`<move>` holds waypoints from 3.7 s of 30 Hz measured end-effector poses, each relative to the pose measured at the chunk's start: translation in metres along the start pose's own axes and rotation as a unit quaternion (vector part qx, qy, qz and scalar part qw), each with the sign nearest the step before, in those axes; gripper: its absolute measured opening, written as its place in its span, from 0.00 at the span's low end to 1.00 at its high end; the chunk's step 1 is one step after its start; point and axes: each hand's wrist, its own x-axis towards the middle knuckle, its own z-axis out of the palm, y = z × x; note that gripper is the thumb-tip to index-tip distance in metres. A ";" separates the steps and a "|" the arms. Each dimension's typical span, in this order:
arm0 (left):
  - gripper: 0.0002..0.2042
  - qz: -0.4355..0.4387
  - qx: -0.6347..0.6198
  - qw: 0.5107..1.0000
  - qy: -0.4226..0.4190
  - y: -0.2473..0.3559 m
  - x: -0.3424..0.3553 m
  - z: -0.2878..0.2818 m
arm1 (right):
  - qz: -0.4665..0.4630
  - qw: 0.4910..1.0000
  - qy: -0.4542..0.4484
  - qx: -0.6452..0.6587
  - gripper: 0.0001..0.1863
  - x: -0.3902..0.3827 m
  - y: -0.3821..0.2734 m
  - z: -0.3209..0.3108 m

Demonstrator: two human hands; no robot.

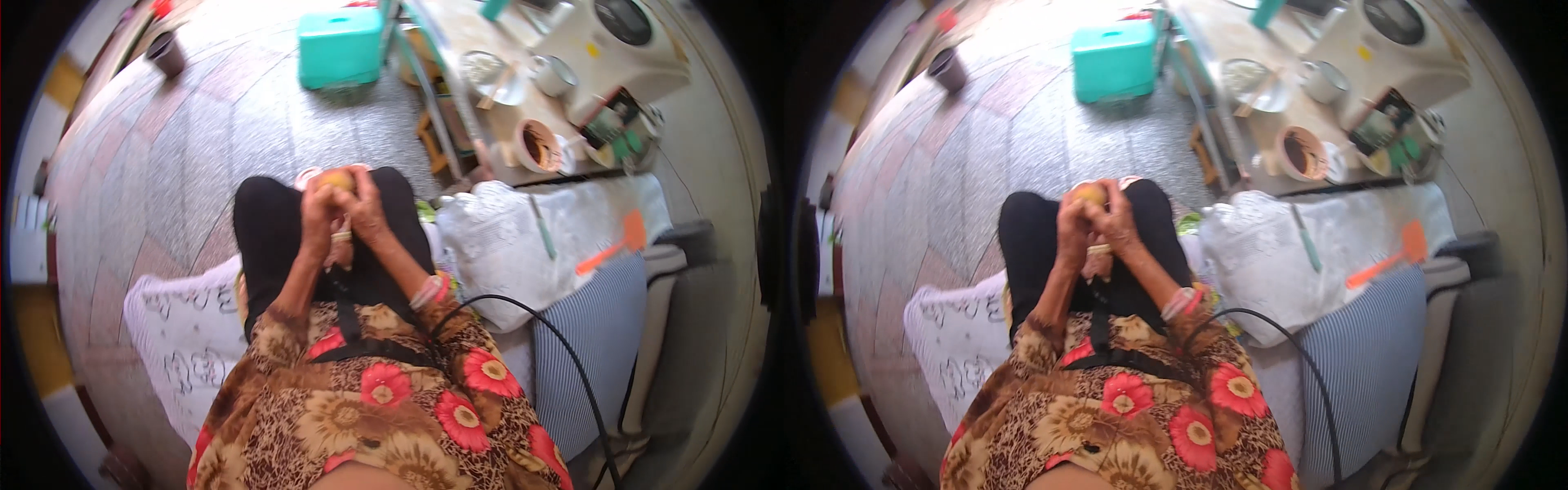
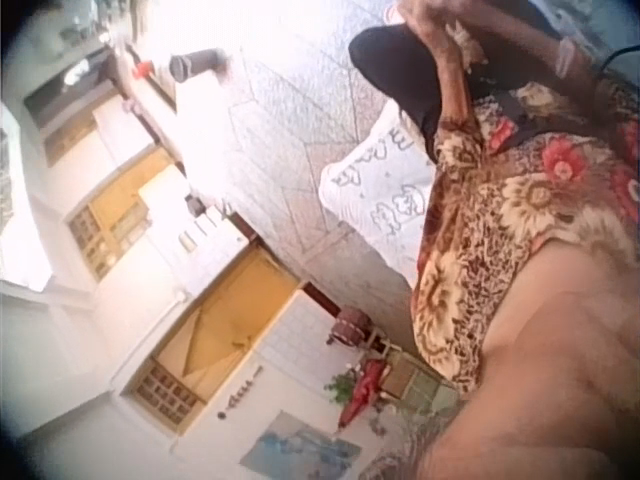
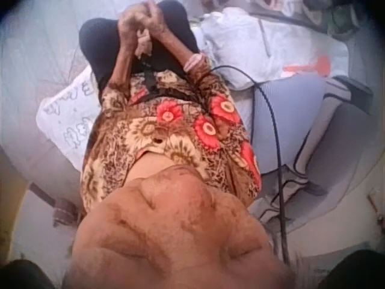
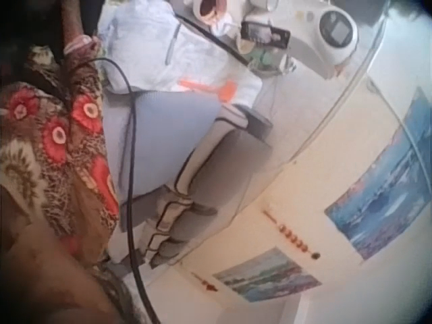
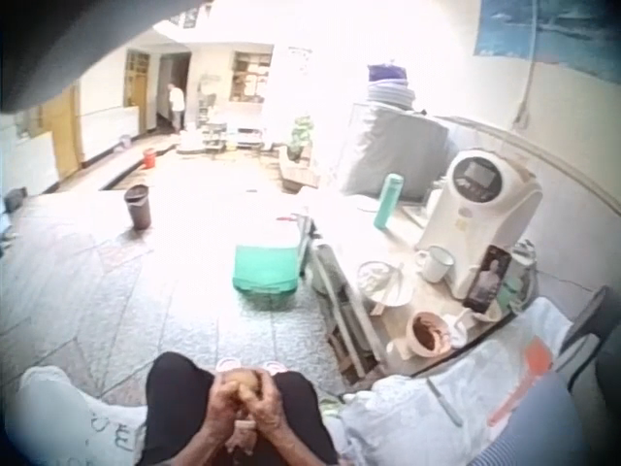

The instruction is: The person holds a fruit in one hand and uses the other hand to peel away pieces of the outer skin while sitting on a chair.

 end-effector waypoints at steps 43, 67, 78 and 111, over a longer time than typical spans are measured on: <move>0.18 -0.047 0.019 0.998 0.047 0.015 0.000 0.001 | 0.032 0.997 -0.060 0.023 0.27 0.000 0.010 0.000; 0.17 -0.066 -0.130 0.989 0.003 0.017 0.002 -0.001 | -0.035 0.997 -0.043 -0.057 0.27 -0.005 -0.004 0.004; 0.16 -0.032 -0.028 0.999 -0.004 0.024 0.001 0.011 | -0.029 0.997 -0.004 -0.077 0.27 -0.005 -0.007 0.000; 0.18 -0.029 0.009 0.999 0.022 0.025 -0.001 0.006 | -0.009 0.999 -0.041 -0.018 0.25 -0.001 -0.001 -0.005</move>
